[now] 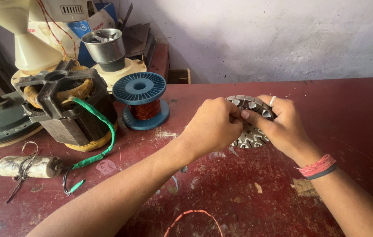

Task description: The person winds copper wire by hand onto a metal motor stator plate on a workbench. They pull wire from a blue spool, twist and prepare the wire ends, then repeatedly loop and press the wire around the slots of the stator, turning the plate as they work.

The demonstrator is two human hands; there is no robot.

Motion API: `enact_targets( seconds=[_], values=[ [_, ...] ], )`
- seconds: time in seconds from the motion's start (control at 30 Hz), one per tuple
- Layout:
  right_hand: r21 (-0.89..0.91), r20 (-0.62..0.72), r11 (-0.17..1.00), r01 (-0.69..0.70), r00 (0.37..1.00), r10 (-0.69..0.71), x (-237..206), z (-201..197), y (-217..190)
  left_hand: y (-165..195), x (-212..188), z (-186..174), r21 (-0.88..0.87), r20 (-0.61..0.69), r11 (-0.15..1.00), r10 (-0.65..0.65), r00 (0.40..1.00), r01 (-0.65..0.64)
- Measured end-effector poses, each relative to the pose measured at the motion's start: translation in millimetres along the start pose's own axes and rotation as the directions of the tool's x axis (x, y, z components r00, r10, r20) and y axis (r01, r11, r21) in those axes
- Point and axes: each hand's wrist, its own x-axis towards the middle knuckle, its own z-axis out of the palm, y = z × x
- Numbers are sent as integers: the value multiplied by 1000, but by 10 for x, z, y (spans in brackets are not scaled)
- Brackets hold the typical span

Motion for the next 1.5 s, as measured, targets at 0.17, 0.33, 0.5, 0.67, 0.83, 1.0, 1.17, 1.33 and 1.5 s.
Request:
enact_targets(
  seconds=[0.17, 0.33, 0.5, 0.67, 0.83, 1.0, 1.17, 1.33, 1.5],
  values=[
    [-54, 26, 998, 23, 999, -22, 22, -22, 3, 5, 8, 11, 38, 6, 999, -12, 1000, 12],
    [22, 68, 1000, -2, 998, 0, 57, -79, 24, 37, -29, -35, 86, 11, 996, 28, 1000, -29],
    [61, 79, 997, -40, 996, 35, 78, -135, 24, 169, -82, -119, 244, 118, 970, -8, 993, -21],
    [-32, 32, 996, -88, 996, 89, 76, -158, -15, 400, -190, -157, 328, 343, 939, -15, 939, -105],
    [7, 40, 998, -66, 997, 66, 74, -147, -42, 663, -392, -250, 264, 628, 914, 80, 774, -308],
    [4, 18, 996, -94, 995, 94, 79, -129, -20, 893, -627, -292, 122, 772, 902, 176, 611, -414],
    [4, 12, 998, -69, 998, 69, 81, -135, 28, 1041, -738, -277, 16, 773, 851, 322, 546, -526],
    [0, 21, 999, -49, 999, 49, 86, -137, 49, 1097, -804, -299, -26, 762, 816, 390, 517, -578],
    [12, 17, 998, -60, 998, 60, 86, -140, 59, 1096, -837, -311, -40, 766, 814, 397, 506, -580]
  ],
)
